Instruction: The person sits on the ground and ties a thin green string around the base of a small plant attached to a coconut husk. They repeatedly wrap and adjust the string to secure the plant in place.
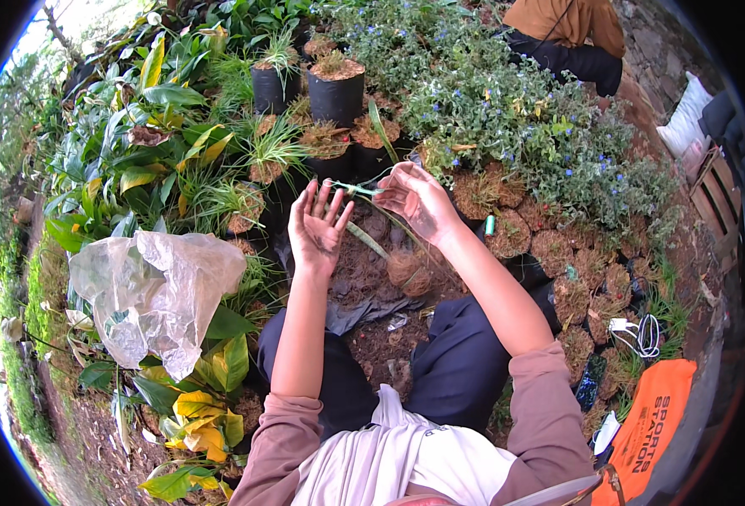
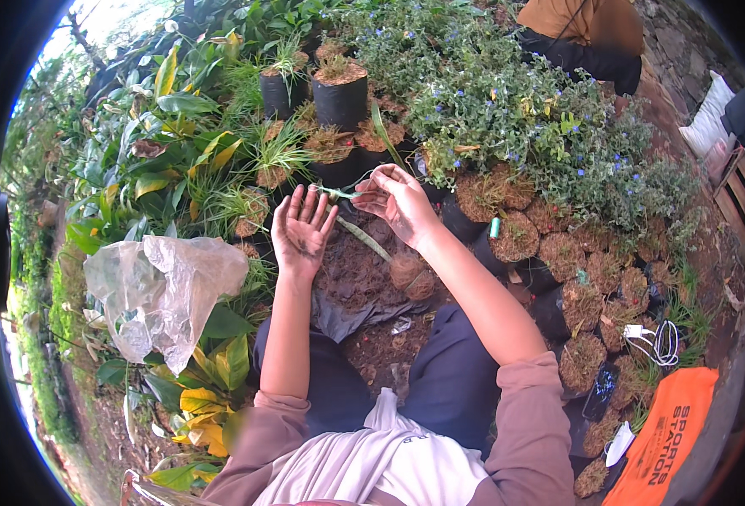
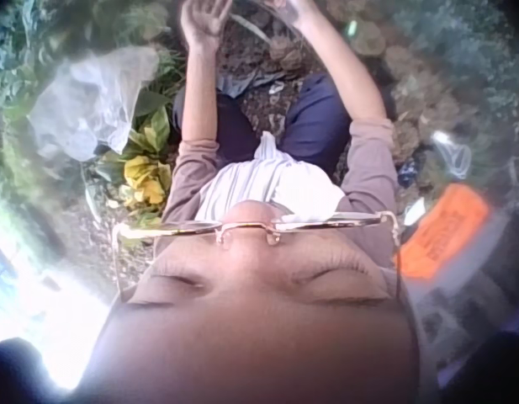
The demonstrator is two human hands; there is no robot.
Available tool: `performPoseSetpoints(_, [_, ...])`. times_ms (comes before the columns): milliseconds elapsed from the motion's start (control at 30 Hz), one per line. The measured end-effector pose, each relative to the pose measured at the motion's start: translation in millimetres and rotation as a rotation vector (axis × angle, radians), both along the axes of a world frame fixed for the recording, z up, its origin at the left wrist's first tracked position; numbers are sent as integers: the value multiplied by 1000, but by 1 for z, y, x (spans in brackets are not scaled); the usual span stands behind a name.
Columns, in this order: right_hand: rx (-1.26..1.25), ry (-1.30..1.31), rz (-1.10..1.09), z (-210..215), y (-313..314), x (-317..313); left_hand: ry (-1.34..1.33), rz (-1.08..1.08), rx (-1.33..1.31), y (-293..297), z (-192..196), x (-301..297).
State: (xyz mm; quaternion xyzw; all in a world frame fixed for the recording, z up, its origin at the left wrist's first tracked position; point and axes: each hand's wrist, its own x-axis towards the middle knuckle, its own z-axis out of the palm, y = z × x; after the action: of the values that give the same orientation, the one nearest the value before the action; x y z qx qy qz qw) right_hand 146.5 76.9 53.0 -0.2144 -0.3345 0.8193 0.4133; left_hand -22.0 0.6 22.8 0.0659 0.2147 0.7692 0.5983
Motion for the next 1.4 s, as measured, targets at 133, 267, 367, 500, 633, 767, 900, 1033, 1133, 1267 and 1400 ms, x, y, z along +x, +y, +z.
performPoseSetpoints(133, [29,-52,-49,8,-1,2,890,213,-284,3,-1,-7])
performPoseSetpoints(267, [70,-81,-40,14,-3,3,1068,320,-189,5,-9,-12])
performPoseSetpoints(367, [65,-89,-21,16,-4,4,1106,97,-9,3,-2,-2])
performPoseSetpoints(500, [87,-82,5,13,-3,5,1047,-238,121,-1,6,16])
performPoseSetpoints(633, [93,-147,-22,17,-5,4,998,-267,97,0,-5,15])
performPoseSetpoints(767, [194,-415,-199,12,-1,4,681,-214,2,1,-3,17])
performPoseSetpoints(900, [247,-583,-162,9,6,11,403,-223,-91,1,-2,15])
performPoseSetpoints(1033, [738,-610,-165,3,0,2,317,-268,-39,1,-6,14])
performPoseSetpoints(1133, [1061,-815,-207,17,-18,-8,297,-303,-1,-1,-9,14])
performPoseSetpoints(1267, [1068,-808,-291,8,-22,-15,323,-333,-1,0,-9,17])
performPoseSetpoints(1400, [955,-812,-205,8,-20,-11,310,-318,1,-2,-4,20])
